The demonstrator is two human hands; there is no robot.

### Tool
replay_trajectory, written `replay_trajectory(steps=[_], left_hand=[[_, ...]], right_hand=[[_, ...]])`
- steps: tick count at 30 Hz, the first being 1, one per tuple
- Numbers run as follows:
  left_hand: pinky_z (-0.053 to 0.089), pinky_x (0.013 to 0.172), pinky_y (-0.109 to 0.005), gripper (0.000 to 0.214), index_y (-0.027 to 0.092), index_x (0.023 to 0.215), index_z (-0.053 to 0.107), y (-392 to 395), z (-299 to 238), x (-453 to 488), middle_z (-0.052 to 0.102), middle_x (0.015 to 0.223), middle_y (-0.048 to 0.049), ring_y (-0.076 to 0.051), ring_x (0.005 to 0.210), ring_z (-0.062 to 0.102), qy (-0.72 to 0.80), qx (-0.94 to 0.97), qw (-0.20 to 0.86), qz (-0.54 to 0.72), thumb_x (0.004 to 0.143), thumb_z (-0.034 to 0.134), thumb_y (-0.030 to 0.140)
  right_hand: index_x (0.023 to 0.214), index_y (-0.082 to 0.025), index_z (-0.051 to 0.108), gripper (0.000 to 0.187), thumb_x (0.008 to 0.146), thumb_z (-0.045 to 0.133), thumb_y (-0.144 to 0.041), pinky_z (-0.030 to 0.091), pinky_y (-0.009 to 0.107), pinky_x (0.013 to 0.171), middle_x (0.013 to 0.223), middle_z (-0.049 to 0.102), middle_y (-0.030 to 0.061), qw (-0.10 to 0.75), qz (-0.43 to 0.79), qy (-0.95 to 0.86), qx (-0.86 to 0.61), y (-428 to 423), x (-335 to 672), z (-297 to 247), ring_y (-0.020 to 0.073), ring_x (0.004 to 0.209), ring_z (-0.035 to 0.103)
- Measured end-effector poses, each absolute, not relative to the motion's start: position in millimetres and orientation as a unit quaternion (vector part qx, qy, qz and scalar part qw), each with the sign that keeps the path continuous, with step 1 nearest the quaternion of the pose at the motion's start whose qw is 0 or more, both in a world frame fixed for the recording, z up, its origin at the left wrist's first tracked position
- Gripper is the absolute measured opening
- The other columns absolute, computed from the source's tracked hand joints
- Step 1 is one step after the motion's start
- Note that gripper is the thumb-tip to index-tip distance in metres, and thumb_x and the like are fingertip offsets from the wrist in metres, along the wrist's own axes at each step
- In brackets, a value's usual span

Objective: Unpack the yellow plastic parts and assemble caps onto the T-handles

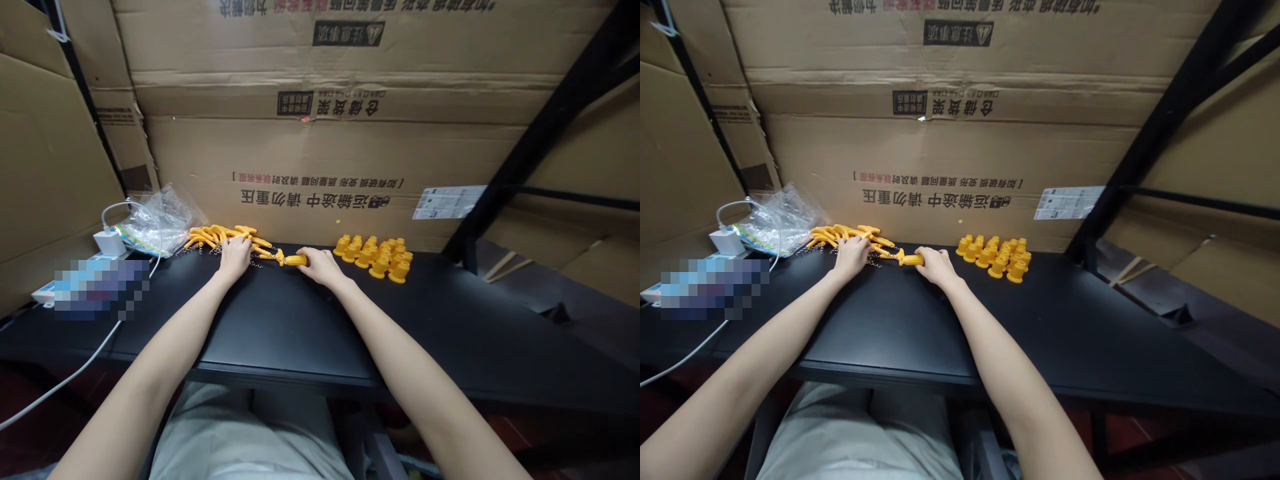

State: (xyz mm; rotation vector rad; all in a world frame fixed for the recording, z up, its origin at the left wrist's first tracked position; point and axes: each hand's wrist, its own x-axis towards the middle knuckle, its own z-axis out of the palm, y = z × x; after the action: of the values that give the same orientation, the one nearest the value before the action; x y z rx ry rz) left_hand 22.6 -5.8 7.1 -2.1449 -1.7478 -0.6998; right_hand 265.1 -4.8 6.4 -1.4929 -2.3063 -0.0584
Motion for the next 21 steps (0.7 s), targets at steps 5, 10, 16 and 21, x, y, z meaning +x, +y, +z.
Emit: replay_trajectory(steps=[5, 10, 16, 21], left_hand=[[0.034, 0.090, -0.041, 0.023, 0.017, 0.094, 0.062, -7.7, 8.8, 22.7, 0.065, 0.106, -0.0135, -0.028, 0.107, 0.057, -0.603, -0.742, 0.134, -0.260, 0.093, 0.040, 0.023], [0.034, 0.091, -0.041, 0.022, 0.017, 0.094, 0.062, -10.1, 10.1, 24.6, 0.065, 0.106, -0.0131, -0.028, 0.105, 0.057, -0.601, -0.741, 0.133, -0.270, 0.093, 0.041, 0.024], [0.036, 0.089, -0.039, 0.019, 0.018, 0.092, 0.061, -13.6, 12.5, 27.4, 0.066, 0.101, -0.0110, -0.026, 0.102, 0.058, -0.589, -0.742, 0.123, -0.296, 0.092, 0.043, 0.023], [0.039, 0.088, -0.036, 0.013, 0.018, 0.089, 0.060, -15.0, 11.5, 26.2, 0.066, 0.101, -0.0091, -0.024, 0.100, 0.060, -0.577, -0.738, 0.096, -0.337, 0.090, 0.048, 0.024]], right_hand=[[0.105, -0.022, 0.060, 0.025, 0.081, 0.057, -0.023, 0.037, 0.037, 0.086, 0.110, 0.069, 0.0074, 0.174, -0.034, -0.815, -0.552, -7.8, 264.2, 9.0, 0.0242, 0.102, 0.062], [0.106, -0.022, 0.061, 0.026, 0.081, 0.058, -0.024, 0.037, 0.035, 0.085, 0.107, 0.070, 0.0071, 0.175, -0.025, -0.807, -0.564, -13.0, 259.3, 12.6, 0.0240, 0.100, 0.063], [0.106, -0.021, 0.062, 0.026, 0.080, 0.059, -0.025, 0.039, 0.032, 0.080, 0.100, 0.071, 0.0062, 0.206, 0.019, -0.802, -0.560, -17.6, 251.6, 15.8, 0.0228, 0.094, 0.064], [0.100, -0.021, 0.063, 0.022, 0.079, 0.060, -0.025, 0.039, 0.031, 0.077, 0.098, 0.071, 0.0061, 0.219, 0.011, -0.785, -0.579, -17.0, 251.9, 17.1, 0.0231, 0.093, 0.064]])
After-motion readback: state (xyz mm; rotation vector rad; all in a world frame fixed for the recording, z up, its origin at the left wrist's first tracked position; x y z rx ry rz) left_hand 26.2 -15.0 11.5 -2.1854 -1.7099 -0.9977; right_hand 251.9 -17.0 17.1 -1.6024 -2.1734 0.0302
